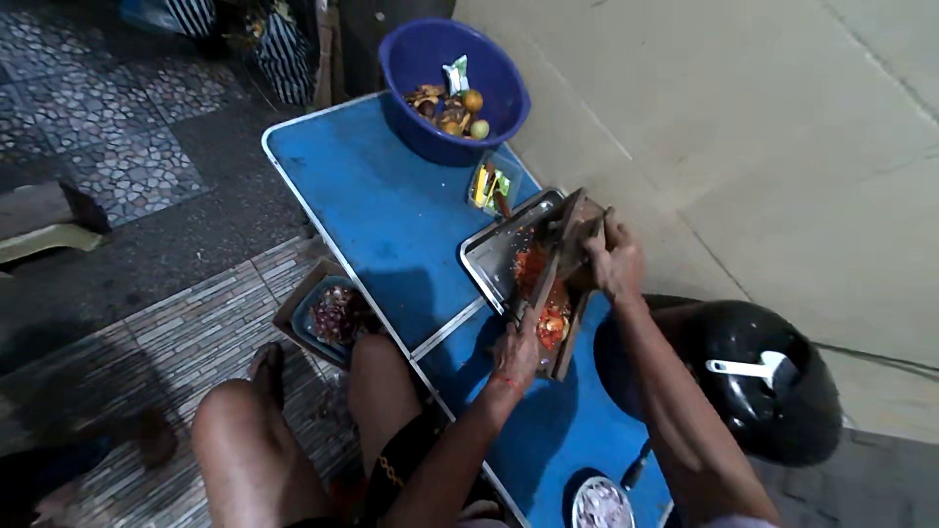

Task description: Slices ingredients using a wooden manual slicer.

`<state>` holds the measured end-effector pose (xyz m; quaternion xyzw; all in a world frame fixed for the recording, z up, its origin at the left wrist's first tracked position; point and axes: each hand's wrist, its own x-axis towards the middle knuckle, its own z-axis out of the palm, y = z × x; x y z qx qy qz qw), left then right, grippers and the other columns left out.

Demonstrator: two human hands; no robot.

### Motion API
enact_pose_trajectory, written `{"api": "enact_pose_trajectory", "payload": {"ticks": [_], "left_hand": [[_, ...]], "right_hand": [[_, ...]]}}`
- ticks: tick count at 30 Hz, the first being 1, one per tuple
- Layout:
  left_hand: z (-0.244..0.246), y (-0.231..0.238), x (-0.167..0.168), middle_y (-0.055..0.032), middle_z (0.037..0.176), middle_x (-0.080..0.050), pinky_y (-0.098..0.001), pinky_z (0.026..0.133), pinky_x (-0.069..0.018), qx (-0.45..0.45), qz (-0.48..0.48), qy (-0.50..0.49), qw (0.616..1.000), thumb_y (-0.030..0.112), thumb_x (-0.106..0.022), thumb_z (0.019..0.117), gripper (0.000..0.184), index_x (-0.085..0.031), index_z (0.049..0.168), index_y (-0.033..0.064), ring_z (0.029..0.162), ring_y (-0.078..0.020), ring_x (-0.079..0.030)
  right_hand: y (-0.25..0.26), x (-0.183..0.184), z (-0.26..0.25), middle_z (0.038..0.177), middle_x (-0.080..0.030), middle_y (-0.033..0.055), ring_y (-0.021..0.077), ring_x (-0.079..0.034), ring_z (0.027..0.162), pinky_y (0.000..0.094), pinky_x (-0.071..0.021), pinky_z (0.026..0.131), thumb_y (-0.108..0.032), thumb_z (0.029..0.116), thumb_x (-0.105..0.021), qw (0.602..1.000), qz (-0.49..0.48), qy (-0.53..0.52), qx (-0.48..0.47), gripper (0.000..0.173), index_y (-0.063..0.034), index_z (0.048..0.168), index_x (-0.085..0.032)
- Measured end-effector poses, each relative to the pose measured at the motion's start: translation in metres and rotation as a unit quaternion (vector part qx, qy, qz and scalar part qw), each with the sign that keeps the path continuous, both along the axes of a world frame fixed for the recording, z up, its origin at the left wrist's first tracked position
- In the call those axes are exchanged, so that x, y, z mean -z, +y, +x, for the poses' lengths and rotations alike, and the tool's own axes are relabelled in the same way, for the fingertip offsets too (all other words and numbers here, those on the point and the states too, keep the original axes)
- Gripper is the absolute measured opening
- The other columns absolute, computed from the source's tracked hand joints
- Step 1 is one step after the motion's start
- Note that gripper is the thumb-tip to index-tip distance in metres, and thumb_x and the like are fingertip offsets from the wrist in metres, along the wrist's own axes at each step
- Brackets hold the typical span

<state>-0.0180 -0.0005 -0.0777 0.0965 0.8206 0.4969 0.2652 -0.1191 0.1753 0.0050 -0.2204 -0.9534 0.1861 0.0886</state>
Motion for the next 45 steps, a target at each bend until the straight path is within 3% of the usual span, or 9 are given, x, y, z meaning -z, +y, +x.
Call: {"api": "enact_pose_trajectory", "payload": {"ticks": [4,13,16,20,28,36,41,43,45], "left_hand": [[0.001,-0.003,-0.004,-0.0254,0.139,-0.057,-0.0498,0.095,-0.0561,0.007,0.008,-0.012,1.000,0.017,-0.045,0.1078,0.057,-0.029,0.162,0.0179,0.112,-0.0379,-0.067],[-0.003,-0.002,-0.007,-0.0265,0.141,-0.055,-0.0504,0.096,-0.0556,0.013,-0.001,-0.018,1.000,0.018,-0.044,0.1086,0.058,-0.025,0.164,0.0197,0.113,-0.0390,-0.067],[-0.001,-0.006,-0.006,-0.0262,0.141,-0.055,-0.0509,0.095,-0.0557,0.012,0.000,-0.015,1.000,0.018,-0.043,0.1084,0.057,-0.027,0.163,0.0193,0.111,-0.0394,-0.067],[0.000,-0.003,-0.004,-0.0258,0.142,-0.055,-0.0507,0.095,-0.0559,0.007,0.015,-0.016,1.000,0.017,-0.045,0.1079,0.057,-0.029,0.162,0.0178,0.112,-0.0386,-0.067],[0.002,-0.001,0.002,-0.0270,0.133,-0.060,-0.0506,0.095,-0.0561,-0.023,0.016,0.009,1.000,0.017,-0.045,0.1086,0.054,-0.033,0.161,0.0156,0.110,-0.0391,-0.068],[0.002,0.003,0.005,-0.0261,0.132,-0.061,-0.0490,0.094,-0.0563,-0.013,0.008,0.008,1.000,0.015,-0.047,0.1068,0.055,-0.034,0.161,0.0155,0.108,-0.0384,-0.069],[0.003,-0.001,0.001,-0.0253,0.133,-0.060,-0.0483,0.095,-0.0562,-0.014,0.006,0.005,1.000,0.017,-0.045,0.1082,0.054,-0.034,0.161,0.0156,0.109,-0.0373,-0.068],[-0.001,-0.003,-0.002,-0.0259,0.134,-0.059,-0.0492,0.096,-0.0555,-0.010,0.003,-0.007,1.000,0.017,-0.044,0.1088,0.054,-0.032,0.161,0.0182,0.111,-0.0381,-0.067],[0.001,-0.003,-0.001,-0.0251,0.133,-0.060,-0.0527,0.094,-0.0558,-0.004,-0.010,-0.011,1.000,0.019,-0.044,0.1091,0.054,-0.031,0.162,0.0219,0.110,-0.0386,-0.068]], "right_hand": [[-0.017,0.011,0.041,0.159,-0.044,0.0188,0.0493,-0.051,0.134,0.0736,-0.0405,0.100,-0.042,0.0987,-0.058,0.999,0.033,-0.014,0.015,0.062,-0.0173,0.155,-0.048],[0.011,-0.007,-0.040,0.141,-0.059,0.0241,0.0519,-0.056,0.125,0.0789,-0.0413,0.090,-0.045,0.1006,-0.055,0.999,-0.014,0.000,0.043,0.056,-0.0191,0.150,-0.053],[0.000,-0.004,-0.012,0.143,-0.057,0.0266,0.0529,-0.055,0.126,0.0771,-0.0409,0.096,-0.037,0.1017,-0.060,1.000,-0.018,-0.011,0.020,0.057,-0.0143,0.153,-0.049],[-0.014,0.010,0.035,0.153,-0.051,0.0194,0.0499,-0.054,0.129,0.0748,-0.0421,0.097,-0.036,0.0989,-0.062,0.999,0.035,-0.012,0.013,0.060,-0.0159,0.154,-0.049],[-0.014,-0.028,-0.043,0.143,-0.057,0.0262,0.0512,-0.053,0.130,0.0761,-0.0397,0.098,-0.033,0.1028,-0.056,0.998,-0.022,-0.018,0.060,0.053,-0.0125,0.151,-0.051],[-0.020,0.012,0.036,0.158,-0.045,0.0184,0.0506,-0.052,0.131,0.0749,-0.0409,0.097,-0.040,0.0975,-0.060,0.999,0.039,-0.005,0.025,0.063,-0.0157,0.155,-0.049],[0.006,-0.007,-0.035,0.151,-0.053,0.0199,0.0492,-0.052,0.133,0.0759,-0.0396,0.100,-0.041,0.1025,-0.057,0.998,-0.014,-0.023,0.049,0.056,-0.0188,0.153,-0.049],[0.024,-0.002,-0.065,0.146,-0.058,0.0172,0.0474,-0.054,0.131,0.0761,-0.0409,0.097,-0.044,0.0986,-0.057,0.997,0.003,-0.011,0.070,0.056,-0.0235,0.151,-0.054],[0.019,-0.002,-0.056,0.149,-0.055,0.0191,0.0489,-0.054,0.131,0.0764,-0.0403,0.097,-0.042,0.1000,-0.057,0.999,0.002,-0.007,0.048,0.058,-0.0208,0.154,-0.050]]}}
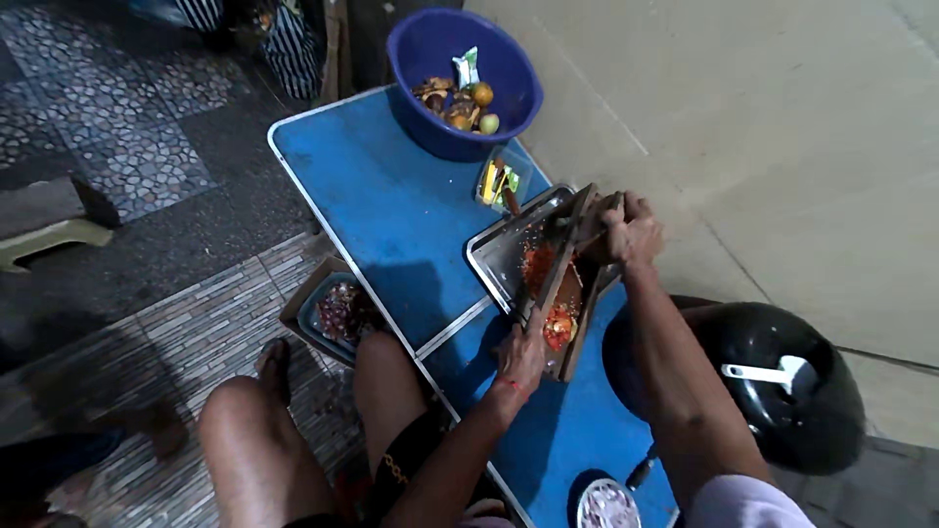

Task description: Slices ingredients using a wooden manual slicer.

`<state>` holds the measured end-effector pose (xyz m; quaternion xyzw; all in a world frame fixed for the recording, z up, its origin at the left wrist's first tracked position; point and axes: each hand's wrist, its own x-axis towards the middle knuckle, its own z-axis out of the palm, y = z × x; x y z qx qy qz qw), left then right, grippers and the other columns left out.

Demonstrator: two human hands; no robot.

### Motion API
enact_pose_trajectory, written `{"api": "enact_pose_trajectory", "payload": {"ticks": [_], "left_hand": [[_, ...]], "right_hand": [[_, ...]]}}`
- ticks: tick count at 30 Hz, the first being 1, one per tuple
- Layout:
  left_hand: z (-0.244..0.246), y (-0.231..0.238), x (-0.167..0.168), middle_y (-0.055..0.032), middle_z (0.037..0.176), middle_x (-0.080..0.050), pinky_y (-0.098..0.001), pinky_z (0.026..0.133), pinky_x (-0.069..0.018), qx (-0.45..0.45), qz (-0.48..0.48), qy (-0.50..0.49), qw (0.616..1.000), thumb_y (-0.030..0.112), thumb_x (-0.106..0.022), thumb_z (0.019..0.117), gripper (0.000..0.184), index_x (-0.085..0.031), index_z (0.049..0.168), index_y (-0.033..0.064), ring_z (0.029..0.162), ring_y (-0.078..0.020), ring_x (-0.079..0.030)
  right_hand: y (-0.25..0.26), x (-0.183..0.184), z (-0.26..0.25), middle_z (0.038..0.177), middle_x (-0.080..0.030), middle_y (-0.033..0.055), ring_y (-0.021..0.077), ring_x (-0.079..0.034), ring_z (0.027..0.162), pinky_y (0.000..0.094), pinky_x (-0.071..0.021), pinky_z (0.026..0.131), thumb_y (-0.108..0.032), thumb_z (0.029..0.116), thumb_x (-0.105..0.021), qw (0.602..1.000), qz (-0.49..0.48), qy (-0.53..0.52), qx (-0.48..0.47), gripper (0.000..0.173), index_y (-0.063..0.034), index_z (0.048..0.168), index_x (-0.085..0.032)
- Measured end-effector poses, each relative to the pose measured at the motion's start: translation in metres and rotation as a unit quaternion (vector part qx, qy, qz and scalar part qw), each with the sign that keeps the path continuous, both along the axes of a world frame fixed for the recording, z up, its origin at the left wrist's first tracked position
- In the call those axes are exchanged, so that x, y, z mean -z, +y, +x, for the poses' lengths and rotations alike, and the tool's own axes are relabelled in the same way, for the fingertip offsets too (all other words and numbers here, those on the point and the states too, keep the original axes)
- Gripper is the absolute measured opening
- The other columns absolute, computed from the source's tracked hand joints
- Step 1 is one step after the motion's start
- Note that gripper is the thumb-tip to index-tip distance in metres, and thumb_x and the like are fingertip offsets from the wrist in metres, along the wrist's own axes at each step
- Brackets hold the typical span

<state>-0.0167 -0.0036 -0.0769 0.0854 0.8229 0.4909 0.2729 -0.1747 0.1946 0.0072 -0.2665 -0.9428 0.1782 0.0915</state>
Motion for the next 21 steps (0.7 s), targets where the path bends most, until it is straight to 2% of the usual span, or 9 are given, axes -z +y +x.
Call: {"api": "enact_pose_trajectory", "payload": {"ticks": [3,5,7,10,13,15,18,20,21], "left_hand": [[-0.001,0.002,0.000,-0.0252,0.132,-0.061,-0.0533,0.093,-0.0560,-0.003,0.005,0.010,1.000,0.018,-0.044,0.1086,0.054,-0.032,0.162,0.0196,0.109,-0.0392,-0.068],[0.002,0.004,0.003,-0.0249,0.134,-0.060,-0.0513,0.094,-0.0562,0.003,0.009,0.005,1.000,0.017,-0.045,0.1077,0.056,-0.031,0.162,0.0188,0.110,-0.0381,-0.068],[0.000,0.004,0.004,-0.0252,0.134,-0.060,-0.0509,0.094,-0.0560,0.001,0.014,0.009,1.000,0.016,-0.047,0.1069,0.057,-0.031,0.162,0.0186,0.110,-0.0384,-0.068],[0.003,0.003,0.006,-0.0254,0.135,-0.059,-0.0510,0.095,-0.0556,-0.011,0.022,0.010,1.000,0.017,-0.047,0.1075,0.054,-0.034,0.160,0.0172,0.110,-0.0382,-0.067],[0.001,0.003,0.003,-0.0252,0.138,-0.058,-0.0523,0.097,-0.0547,-0.004,0.020,0.004,1.000,0.018,-0.045,0.1085,0.055,-0.031,0.162,0.0185,0.113,-0.0384,-0.067],[0.000,0.001,0.002,-0.0253,0.138,-0.057,-0.0512,0.095,-0.0560,0.005,0.010,0.007,1.000,0.019,-0.045,0.1084,0.057,-0.028,0.163,0.0192,0.112,-0.0384,-0.067],[0.000,0.001,0.000,-0.0255,0.136,-0.059,-0.0524,0.094,-0.0559,0.005,0.005,0.010,1.000,0.019,-0.044,0.1087,0.055,-0.030,0.162,0.0186,0.110,-0.0390,-0.068],[0.001,0.003,0.003,-0.0243,0.135,-0.060,-0.0534,0.095,-0.0553,0.006,0.001,0.005,1.000,0.020,-0.043,0.1086,0.055,-0.031,0.162,0.0198,0.111,-0.0383,-0.067],[0.002,0.005,0.004,-0.0245,0.135,-0.060,-0.0533,0.094,-0.0554,0.008,0.003,0.006,1.000,0.019,-0.044,0.1082,0.055,-0.031,0.162,0.0197,0.111,-0.0383,-0.067]], "right_hand": [[-0.017,0.006,0.049,0.155,-0.046,0.0231,0.0535,-0.052,0.131,0.0779,-0.0404,0.097,-0.039,0.1015,-0.059,0.999,0.011,0.008,-0.051,0.062,-0.0169,0.158,-0.043],[-0.032,0.013,0.082,0.159,-0.043,0.0202,0.0518,-0.050,0.134,0.0748,-0.0408,0.098,-0.042,0.0995,-0.058,0.999,0.039,-0.008,-0.034,0.064,-0.0174,0.157,-0.045],[-0.037,0.015,0.089,0.159,-0.043,0.0187,0.0513,-0.048,0.135,0.0744,-0.0397,0.099,-0.042,0.0978,-0.058,0.999,0.040,-0.006,-0.023,0.064,-0.0185,0.156,-0.047],[-0.021,0.011,0.057,0.147,-0.054,0.0227,0.0520,-0.056,0.125,0.0775,-0.0426,0.091,-0.040,0.0997,-0.059,0.999,0.012,0.017,-0.035,0.057,-0.0163,0.151,-0.052],[0.000,0.000,0.003,0.153,-0.052,0.0166,0.0475,-0.052,0.134,0.0756,-0.0402,0.099,-0.046,0.1000,-0.056,1.000,-0.004,-0.002,0.020,0.059,-0.0211,0.153,-0.051],[0.002,-0.002,-0.009,0.154,-0.050,0.0162,0.0476,-0.050,0.136,0.0753,-0.0385,0.101,-0.045,0.1004,-0.055,1.000,-0.002,-0.013,0.026,0.060,-0.0218,0.155,-0.048],[-0.017,-0.004,0.034,0.146,-0.053,0.0271,0.0562,-0.055,0.124,0.0789,-0.0412,0.092,-0.038,0.1026,-0.056,0.999,0.017,0.003,-0.043,0.059,-0.0122,0.154,-0.047],[-0.029,0.006,0.070,0.144,-0.055,0.0270,0.0564,-0.058,0.118,0.0776,-0.0437,0.087,-0.042,0.1011,-0.059,0.998,0.040,-0.001,-0.050,0.061,-0.0155,0.155,-0.046],[-0.036,0.009,0.086,0.151,-0.050,0.0240,0.0550,-0.054,0.125,0.0769,-0.0427,0.091,-0.043,0.1010,-0.058,0.998,0.043,-0.013,-0.044,0.062,-0.0168,0.156,-0.046]]}}
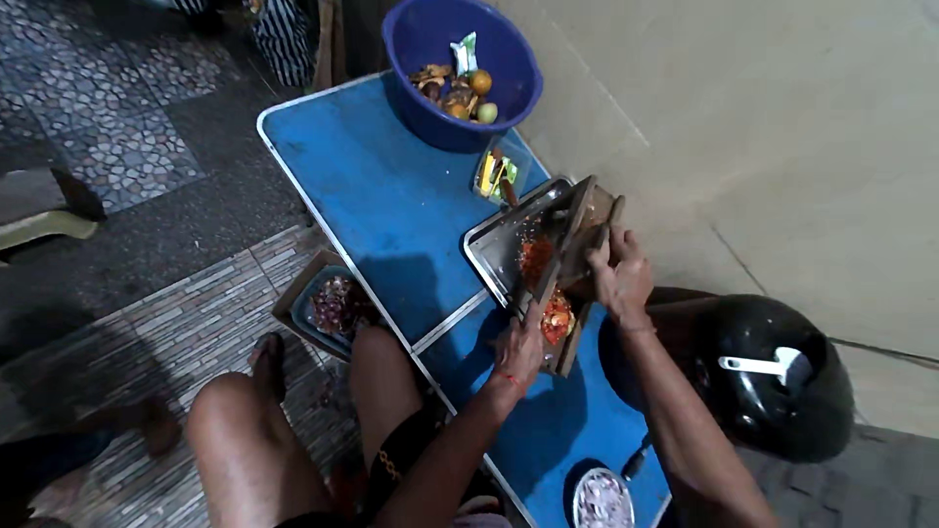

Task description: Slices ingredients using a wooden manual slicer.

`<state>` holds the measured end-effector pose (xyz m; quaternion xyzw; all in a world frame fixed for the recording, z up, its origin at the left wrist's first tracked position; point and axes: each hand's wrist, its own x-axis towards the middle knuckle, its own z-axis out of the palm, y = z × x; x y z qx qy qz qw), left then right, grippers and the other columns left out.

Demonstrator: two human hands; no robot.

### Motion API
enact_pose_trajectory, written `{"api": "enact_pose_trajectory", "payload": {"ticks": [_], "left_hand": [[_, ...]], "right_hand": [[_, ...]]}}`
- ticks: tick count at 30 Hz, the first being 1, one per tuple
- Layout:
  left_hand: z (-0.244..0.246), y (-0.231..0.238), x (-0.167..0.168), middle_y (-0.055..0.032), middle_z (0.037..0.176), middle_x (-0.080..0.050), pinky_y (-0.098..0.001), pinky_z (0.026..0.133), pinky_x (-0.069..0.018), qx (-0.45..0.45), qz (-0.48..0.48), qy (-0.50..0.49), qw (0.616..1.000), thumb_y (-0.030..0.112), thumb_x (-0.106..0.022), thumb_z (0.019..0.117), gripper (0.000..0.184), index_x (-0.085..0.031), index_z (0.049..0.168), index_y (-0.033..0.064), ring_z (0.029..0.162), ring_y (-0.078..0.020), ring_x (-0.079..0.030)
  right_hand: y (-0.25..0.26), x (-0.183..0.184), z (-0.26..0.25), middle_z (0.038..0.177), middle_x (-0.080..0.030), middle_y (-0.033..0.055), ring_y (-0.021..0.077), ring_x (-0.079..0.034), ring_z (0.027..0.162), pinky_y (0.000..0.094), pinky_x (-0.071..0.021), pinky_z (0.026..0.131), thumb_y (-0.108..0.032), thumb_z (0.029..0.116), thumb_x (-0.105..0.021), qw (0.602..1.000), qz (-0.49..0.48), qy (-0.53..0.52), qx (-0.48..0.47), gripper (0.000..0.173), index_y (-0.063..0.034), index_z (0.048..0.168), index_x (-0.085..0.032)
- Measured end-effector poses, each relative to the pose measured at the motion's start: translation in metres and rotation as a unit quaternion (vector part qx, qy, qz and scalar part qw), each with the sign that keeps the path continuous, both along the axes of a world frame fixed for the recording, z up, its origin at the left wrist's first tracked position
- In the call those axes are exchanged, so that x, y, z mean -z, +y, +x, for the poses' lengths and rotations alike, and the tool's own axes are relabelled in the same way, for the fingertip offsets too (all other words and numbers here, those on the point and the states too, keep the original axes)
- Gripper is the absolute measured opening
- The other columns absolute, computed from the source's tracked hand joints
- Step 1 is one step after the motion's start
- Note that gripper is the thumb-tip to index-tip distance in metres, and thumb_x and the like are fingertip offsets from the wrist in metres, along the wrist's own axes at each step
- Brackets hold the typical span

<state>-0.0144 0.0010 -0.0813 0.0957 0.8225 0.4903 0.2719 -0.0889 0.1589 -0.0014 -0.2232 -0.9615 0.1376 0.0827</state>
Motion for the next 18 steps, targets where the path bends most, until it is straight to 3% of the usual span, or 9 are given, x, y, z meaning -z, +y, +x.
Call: {"api": "enact_pose_trajectory", "payload": {"ticks": [2,5,7,10,13,18], "left_hand": [[0.000,0.001,0.003,-0.0250,0.134,-0.060,-0.0514,0.093,-0.0562,-0.005,0.004,0.013,1.000,0.017,-0.045,0.1079,0.055,-0.032,0.161,0.0175,0.109,-0.0384,-0.068],[0.002,0.001,0.004,-0.0255,0.133,-0.060,-0.0498,0.094,-0.0560,-0.015,0.005,0.016,1.000,0.018,-0.043,0.1085,0.053,-0.034,0.160,0.0156,0.109,-0.0376,-0.068],[0.001,0.000,0.002,-0.0252,0.135,-0.059,-0.0515,0.096,-0.0550,-0.010,0.004,0.007,1.000,0.019,-0.043,0.1089,0.053,-0.033,0.161,0.0168,0.112,-0.0378,-0.067],[-0.001,-0.003,-0.001,-0.0253,0.135,-0.059,-0.0498,0.096,-0.0558,-0.011,0.005,0.014,1.000,0.018,-0.044,0.1087,0.054,-0.032,0.161,0.0175,0.111,-0.0376,-0.067],[-0.002,-0.005,-0.007,-0.0259,0.134,-0.060,-0.0508,0.095,-0.0557,-0.006,0.002,0.003,1.000,0.016,-0.045,0.1081,0.055,-0.031,0.162,0.0178,0.110,-0.0386,-0.068],[-0.002,-0.001,0.000,-0.0261,0.134,-0.060,-0.0485,0.095,-0.0560,-0.005,0.005,0.016,1.000,0.016,-0.046,0.1075,0.055,-0.032,0.161,0.0150,0.109,-0.0381,-0.068]], "right_hand": [[-0.003,0.006,0.009,0.158,-0.044,0.0205,0.0532,-0.052,0.130,0.0763,-0.0420,0.093,-0.043,0.0992,-0.058,1.000,0.006,-0.006,0.007,0.064,-0.0176,0.157,-0.046],[0.013,0.004,-0.017,0.151,-0.051,0.0218,0.0517,-0.056,0.126,0.0772,-0.0433,0.092,-0.043,0.0993,-0.058,1.000,-0.024,0.015,-0.002,0.061,-0.0158,0.153,-0.050],[0.020,-0.008,-0.046,0.153,-0.050,0.0201,0.0489,-0.053,0.132,0.0754,-0.0418,0.097,-0.042,0.1009,-0.055,0.998,-0.055,0.010,0.016,0.060,-0.0170,0.155,-0.047],[0.017,-0.023,-0.069,0.151,-0.050,0.0228,0.0502,-0.053,0.130,0.0763,-0.0414,0.095,-0.041,0.1027,-0.054,0.998,-0.059,0.002,0.031,0.057,-0.0144,0.153,-0.048],[0.016,-0.011,-0.046,0.152,-0.049,0.0249,0.0541,-0.053,0.128,0.0772,-0.0414,0.095,-0.041,0.1028,-0.055,0.999,-0.034,0.010,-0.007,0.060,-0.0124,0.155,-0.047],[-0.008,0.007,0.013,0.157,-0.044,0.0212,0.0536,-0.051,0.129,0.0748,-0.0424,0.092,-0.044,0.0970,-0.057,1.000,0.007,-0.003,0.007,0.065,-0.0170,0.156,-0.047]]}}
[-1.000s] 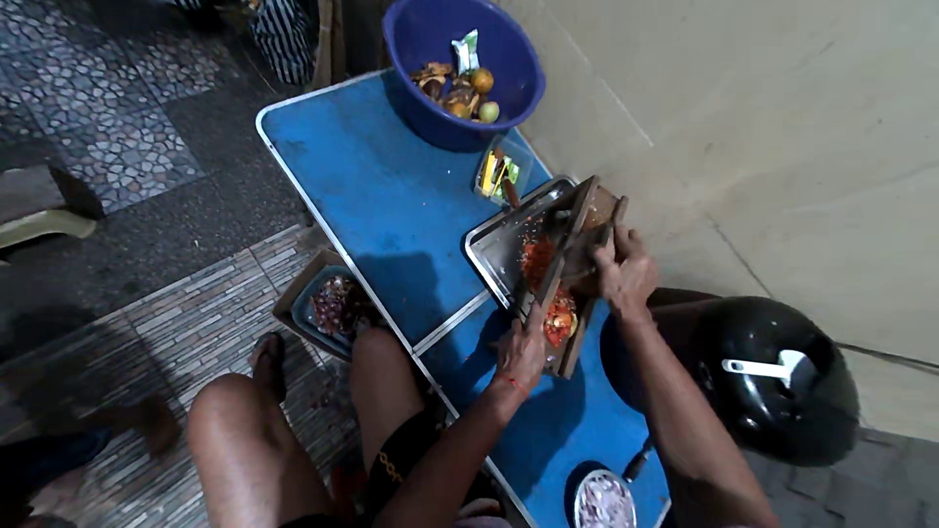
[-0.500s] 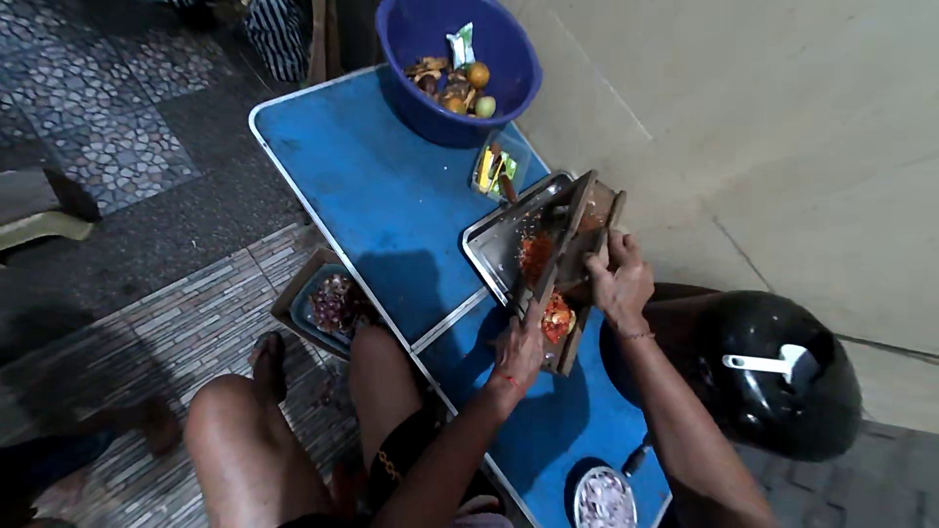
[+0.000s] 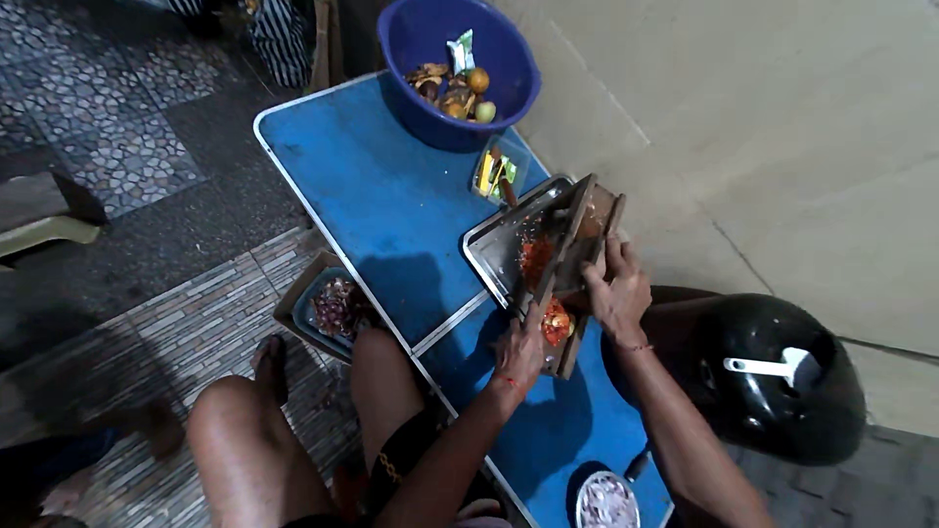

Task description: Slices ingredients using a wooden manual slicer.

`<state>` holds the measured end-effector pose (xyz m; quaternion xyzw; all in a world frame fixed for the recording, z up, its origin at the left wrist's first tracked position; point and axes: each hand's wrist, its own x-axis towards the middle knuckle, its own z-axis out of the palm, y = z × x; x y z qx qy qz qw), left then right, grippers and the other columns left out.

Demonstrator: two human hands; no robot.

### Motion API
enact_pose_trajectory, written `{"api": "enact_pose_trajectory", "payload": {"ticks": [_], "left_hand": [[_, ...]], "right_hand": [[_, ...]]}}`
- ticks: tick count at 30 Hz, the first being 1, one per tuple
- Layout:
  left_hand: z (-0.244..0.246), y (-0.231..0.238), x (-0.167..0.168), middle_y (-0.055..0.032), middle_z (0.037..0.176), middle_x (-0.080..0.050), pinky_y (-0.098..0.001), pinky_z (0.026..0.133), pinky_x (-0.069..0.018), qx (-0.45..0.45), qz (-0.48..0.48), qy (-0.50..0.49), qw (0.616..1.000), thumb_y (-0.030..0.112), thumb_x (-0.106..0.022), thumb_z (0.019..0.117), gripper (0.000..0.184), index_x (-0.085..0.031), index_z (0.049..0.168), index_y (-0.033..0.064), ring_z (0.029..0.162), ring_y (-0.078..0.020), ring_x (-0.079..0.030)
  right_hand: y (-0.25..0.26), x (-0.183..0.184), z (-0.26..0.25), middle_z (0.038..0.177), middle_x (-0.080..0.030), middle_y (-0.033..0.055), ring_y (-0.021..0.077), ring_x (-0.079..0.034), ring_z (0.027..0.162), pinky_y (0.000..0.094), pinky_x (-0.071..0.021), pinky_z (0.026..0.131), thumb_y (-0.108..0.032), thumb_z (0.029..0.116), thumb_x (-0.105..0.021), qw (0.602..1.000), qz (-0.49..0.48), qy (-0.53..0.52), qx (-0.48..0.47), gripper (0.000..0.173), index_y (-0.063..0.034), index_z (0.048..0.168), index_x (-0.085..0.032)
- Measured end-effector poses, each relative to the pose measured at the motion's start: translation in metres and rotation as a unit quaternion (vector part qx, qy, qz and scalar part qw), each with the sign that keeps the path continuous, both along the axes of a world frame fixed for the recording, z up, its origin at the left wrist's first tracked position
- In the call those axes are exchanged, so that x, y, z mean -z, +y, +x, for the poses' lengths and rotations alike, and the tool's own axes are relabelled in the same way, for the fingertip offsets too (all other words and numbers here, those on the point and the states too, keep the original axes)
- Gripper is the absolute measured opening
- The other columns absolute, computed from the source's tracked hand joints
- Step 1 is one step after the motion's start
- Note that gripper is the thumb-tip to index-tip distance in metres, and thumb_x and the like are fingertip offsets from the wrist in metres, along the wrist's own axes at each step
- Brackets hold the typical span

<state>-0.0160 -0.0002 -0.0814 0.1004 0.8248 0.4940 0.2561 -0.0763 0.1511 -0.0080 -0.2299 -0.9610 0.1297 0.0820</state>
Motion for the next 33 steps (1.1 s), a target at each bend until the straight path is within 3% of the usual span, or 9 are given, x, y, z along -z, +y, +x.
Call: {"api": "enact_pose_trajectory", "payload": {"ticks": [6,8,12,15,19,24,27,31,33], "left_hand": [[0.001,-0.001,-0.002,-0.0262,0.134,-0.059,-0.0503,0.096,-0.0554,-0.001,-0.001,-0.012,1.000,0.017,-0.044,0.1086,0.054,-0.032,0.161,0.0154,0.111,-0.0385,-0.067],[-0.002,-0.002,-0.004,-0.0261,0.137,-0.058,-0.0497,0.097,-0.0549,0.004,-0.007,-0.020,1.000,0.017,-0.043,0.1089,0.055,-0.029,0.162,0.0162,0.113,-0.0384,-0.067],[-0.002,-0.002,-0.006,-0.0268,0.135,-0.059,-0.0483,0.097,-0.0548,0.001,-0.002,-0.015,1.000,0.017,-0.044,0.1088,0.054,-0.031,0.162,0.0149,0.111,-0.0381,-0.067],[-0.002,0.001,-0.002,-0.0265,0.136,-0.058,-0.0483,0.097,-0.0552,0.008,0.001,-0.016,1.000,0.016,-0.044,0.1082,0.055,-0.030,0.162,0.0154,0.113,-0.0382,-0.067],[0.001,0.003,0.003,-0.0276,0.135,-0.059,-0.0476,0.096,-0.0560,-0.007,0.009,0.000,1.000,0.017,-0.044,0.1088,0.053,-0.033,0.161,0.0132,0.110,-0.0380,-0.068],[-0.003,0.001,-0.003,-0.0260,0.138,-0.057,-0.0511,0.098,-0.0543,0.010,-0.009,-0.022,1.000,0.018,-0.042,0.1093,0.055,-0.027,0.163,0.0166,0.116,-0.0384,-0.065],[-0.002,0.001,-0.006,-0.0247,0.140,-0.056,-0.0514,0.097,-0.0549,0.016,-0.022,-0.023,0.999,0.018,-0.041,0.1094,0.056,-0.025,0.163,0.0190,0.114,-0.0384,-0.066],[0.001,0.005,0.002,-0.0249,0.137,-0.058,-0.0492,0.094,-0.0561,0.002,-0.015,-0.003,1.000,0.016,-0.043,0.1086,0.055,-0.030,0.162,0.0165,0.109,-0.0372,-0.068],[0.000,0.005,0.002,-0.0248,0.137,-0.058,-0.0487,0.096,-0.0556,-0.003,-0.010,-0.006,1.000,0.018,-0.041,0.1095,0.054,-0.030,0.162,0.0166,0.110,-0.0368,-0.068]], "right_hand": [[0.031,-0.018,-0.068,0.147,-0.055,0.0211,0.0501,-0.055,0.128,0.0778,-0.0425,0.091,-0.047,0.1003,-0.053,0.997,-0.075,0.012,0.033,0.059,-0.0208,0.153,-0.050],[0.028,-0.028,-0.082,0.149,-0.053,0.0214,0.0507,-0.054,0.129,0.0783,-0.0415,0.091,-0.044,0.1015,-0.052,0.996,-0.084,0.006,0.039,0.058,-0.0213,0.154,-0.048],[0.021,-0.014,-0.044,0.152,-0.050,0.0244,0.0550,-0.053,0.127,0.0785,-0.0415,0.093,-0.042,0.1017,-0.057,0.999,-0.045,0.011,-0.008,0.062,-0.0159,0.157,-0.044],[0.002,-0.003,0.000,0.158,-0.043,0.0206,0.0537,-0.050,0.131,0.0760,-0.0420,0.094,-0.043,0.0983,-0.058,1.000,-0.009,-0.001,-0.004,0.066,-0.0146,0.157,-0.045],[0.020,-0.002,-0.029,0.151,-0.051,0.0218,0.0527,-0.056,0.124,0.0767,-0.0432,0.090,-0.043,0.0982,-0.060,0.999,-0.029,0.028,-0.005,0.062,-0.0143,0.152,-0.051],[0.032,-0.019,-0.072,0.146,-0.056,0.0218,0.0519,-0.056,0.125,0.0776,-0.0427,0.089,-0.046,0.1007,-0.055,0.998,-0.055,0.022,0.022,0.062,-0.0182,0.155,-0.047],[0.028,-0.014,-0.047,0.145,-0.056,0.0240,0.0537,-0.058,0.121,0.0774,-0.0444,0.088,-0.044,0.0999,-0.058,0.998,-0.046,0.030,-0.014,0.063,-0.0157,0.155,-0.047],[0.009,-0.001,-0.002,0.158,-0.044,0.0198,0.0546,-0.051,0.129,0.0762,-0.0420,0.092,-0.046,0.0984,-0.059,1.000,-0.014,0.012,-0.016,0.066,-0.0161,0.156,-0.047],[0.013,0.001,-0.011,0.155,-0.047,0.0203,0.0541,-0.053,0.126,0.0764,-0.0421,0.091,-0.044,0.0973,-0.060,1.000,-0.021,0.018,-0.009,0.064,-0.0157,0.154,-0.050]]}}
